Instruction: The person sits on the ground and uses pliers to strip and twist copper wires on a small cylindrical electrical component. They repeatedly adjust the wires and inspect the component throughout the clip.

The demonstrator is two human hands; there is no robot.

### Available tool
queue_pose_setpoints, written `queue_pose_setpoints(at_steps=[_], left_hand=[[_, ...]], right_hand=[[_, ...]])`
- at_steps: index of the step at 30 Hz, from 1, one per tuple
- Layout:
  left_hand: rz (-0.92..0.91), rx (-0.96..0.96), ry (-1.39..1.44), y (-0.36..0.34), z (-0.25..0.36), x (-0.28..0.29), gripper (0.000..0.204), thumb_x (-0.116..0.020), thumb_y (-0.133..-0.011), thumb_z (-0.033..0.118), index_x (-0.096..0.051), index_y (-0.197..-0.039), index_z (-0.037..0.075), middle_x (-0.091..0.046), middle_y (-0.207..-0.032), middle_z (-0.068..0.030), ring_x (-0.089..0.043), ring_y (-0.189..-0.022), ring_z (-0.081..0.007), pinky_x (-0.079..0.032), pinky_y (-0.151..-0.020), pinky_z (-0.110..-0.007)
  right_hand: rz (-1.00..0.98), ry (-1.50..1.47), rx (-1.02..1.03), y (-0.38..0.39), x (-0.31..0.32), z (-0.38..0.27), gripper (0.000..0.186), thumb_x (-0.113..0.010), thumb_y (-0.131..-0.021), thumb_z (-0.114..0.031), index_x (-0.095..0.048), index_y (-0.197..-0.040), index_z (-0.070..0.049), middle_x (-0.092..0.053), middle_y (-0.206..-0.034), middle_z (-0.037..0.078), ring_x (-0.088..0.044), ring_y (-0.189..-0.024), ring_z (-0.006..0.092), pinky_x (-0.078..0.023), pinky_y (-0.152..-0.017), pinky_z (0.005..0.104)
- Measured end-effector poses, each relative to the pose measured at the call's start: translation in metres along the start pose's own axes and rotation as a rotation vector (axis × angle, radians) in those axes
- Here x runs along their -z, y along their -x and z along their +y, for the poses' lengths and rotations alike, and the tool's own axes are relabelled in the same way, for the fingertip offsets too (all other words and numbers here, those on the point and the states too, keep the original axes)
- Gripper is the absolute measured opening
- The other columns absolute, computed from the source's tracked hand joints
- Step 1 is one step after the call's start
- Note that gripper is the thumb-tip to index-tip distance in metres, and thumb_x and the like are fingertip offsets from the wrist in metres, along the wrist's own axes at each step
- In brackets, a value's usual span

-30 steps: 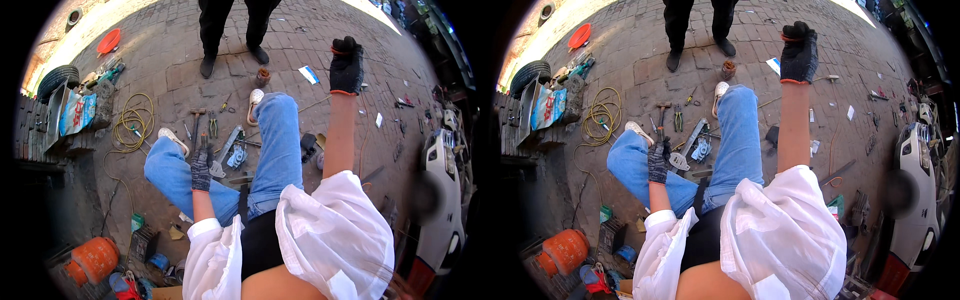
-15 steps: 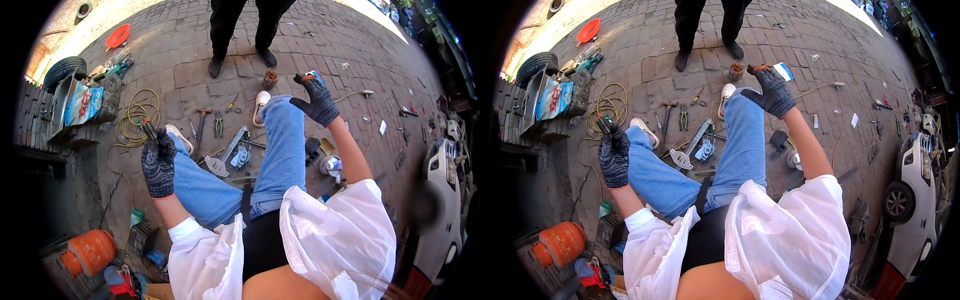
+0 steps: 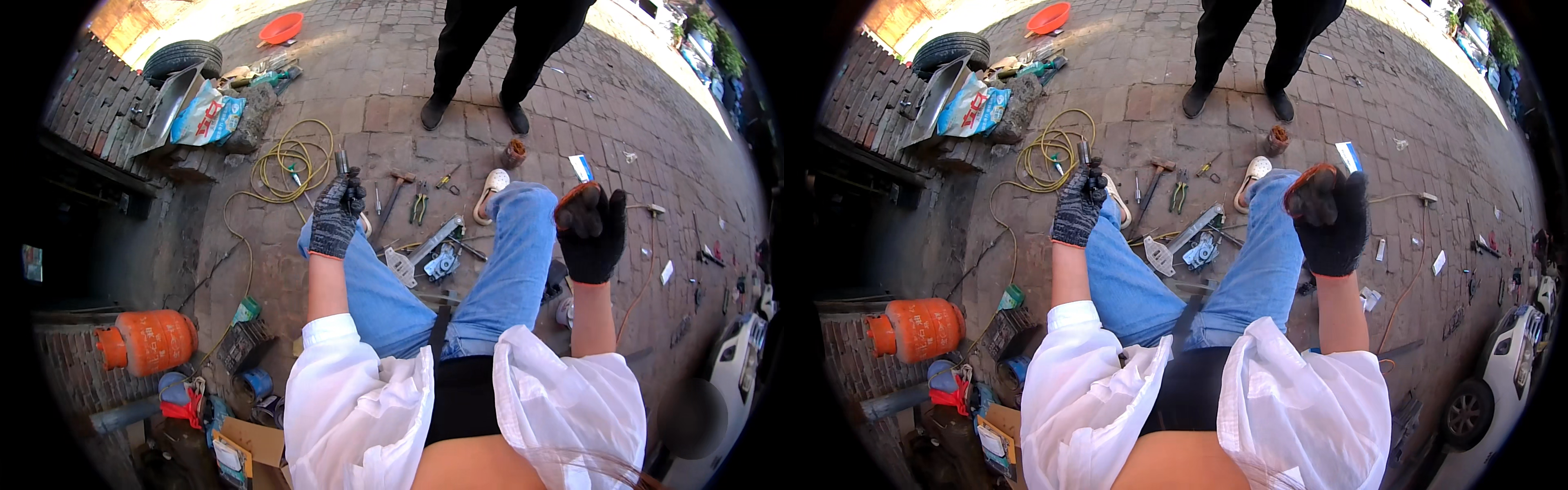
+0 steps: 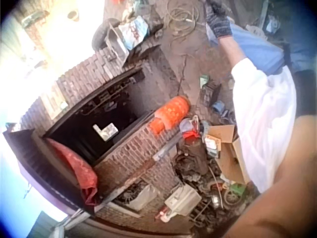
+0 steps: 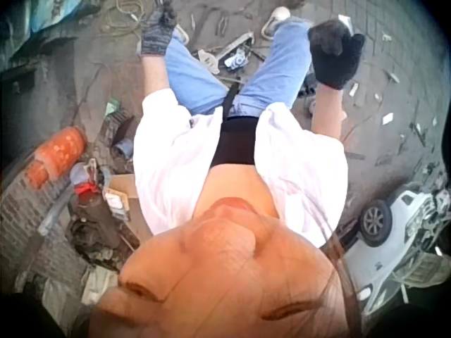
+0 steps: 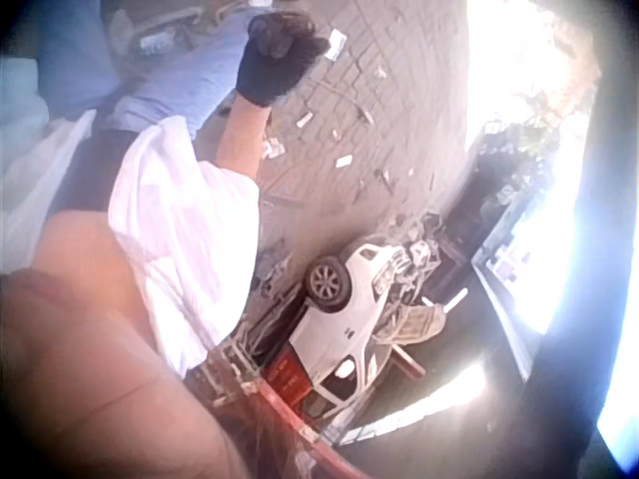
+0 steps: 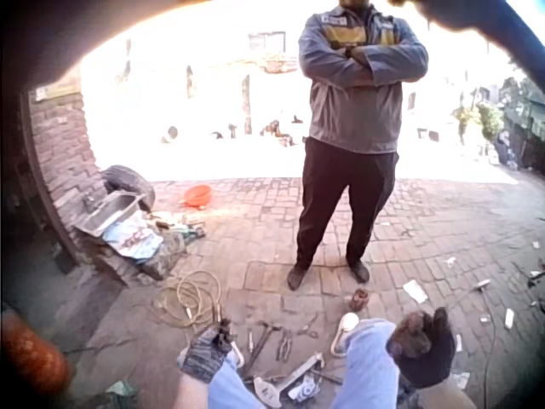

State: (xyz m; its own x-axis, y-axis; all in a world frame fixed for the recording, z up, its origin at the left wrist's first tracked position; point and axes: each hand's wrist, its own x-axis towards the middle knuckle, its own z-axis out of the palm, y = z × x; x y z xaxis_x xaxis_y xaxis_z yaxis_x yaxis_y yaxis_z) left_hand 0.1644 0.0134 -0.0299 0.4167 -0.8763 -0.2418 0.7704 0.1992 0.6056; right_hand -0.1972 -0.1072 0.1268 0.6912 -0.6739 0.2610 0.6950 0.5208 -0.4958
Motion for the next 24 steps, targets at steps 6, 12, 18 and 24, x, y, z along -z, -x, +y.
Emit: queue_pose_setpoints(at_steps=[6,12,18,24], left_hand=[[-0.021,0.039,-0.190,0.031,-0.058,-0.053,0.019,-0.057,-0.084,0.015,-0.058,-0.100,0.004,-0.060,-0.078,-0.0035,-0.055,-0.061,-0.0078,-0.042,-0.050,-0.019],[0.065,-0.178,-0.420,0.044,-0.036,-0.049,0.017,-0.054,-0.085,0.013,-0.056,-0.100,0.004,-0.058,-0.075,-0.0018,-0.050,-0.058,-0.0058,-0.040,-0.051,-0.018],[0.233,-0.235,-0.479,0.030,-0.044,-0.018,0.022,-0.054,-0.085,0.012,-0.055,-0.106,0.002,-0.055,-0.074,0.0001,-0.049,-0.062,-0.0054,-0.042,-0.053,-0.019],[0.178,-0.072,-0.642,0.040,-0.078,-0.038,0.019,-0.054,-0.086,0.015,-0.056,-0.102,0.004,-0.058,-0.075,-0.0018,-0.049,-0.058,-0.0046,-0.040,-0.049,-0.018]], right_hand=[[0.340,0.920,0.526,-0.065,0.030,-0.020,0.055,-0.044,-0.089,-0.040,-0.040,-0.124,0.002,-0.049,-0.122,0.017,-0.044,-0.115,0.0283,-0.029,-0.101,0.0374],[-0.150,2.456,-0.141,-0.044,0.059,0.027,0.047,-0.061,-0.076,-0.038,-0.053,-0.100,0.002,-0.055,-0.100,0.021,-0.053,-0.096,0.0328,-0.043,-0.083,0.0388],[-0.785,1.323,-0.909,-0.002,-0.007,0.061,0.034,-0.064,-0.079,-0.026,-0.057,-0.098,0.001,-0.062,-0.090,0.013,-0.060,-0.082,0.0241,-0.046,-0.076,0.0304],[0.017,0.332,0.104,-0.060,-0.023,0.079,0.054,-0.064,-0.079,-0.027,-0.045,-0.120,0.002,-0.054,-0.115,0.014,-0.049,-0.110,0.0219,-0.035,-0.097,0.0315]])
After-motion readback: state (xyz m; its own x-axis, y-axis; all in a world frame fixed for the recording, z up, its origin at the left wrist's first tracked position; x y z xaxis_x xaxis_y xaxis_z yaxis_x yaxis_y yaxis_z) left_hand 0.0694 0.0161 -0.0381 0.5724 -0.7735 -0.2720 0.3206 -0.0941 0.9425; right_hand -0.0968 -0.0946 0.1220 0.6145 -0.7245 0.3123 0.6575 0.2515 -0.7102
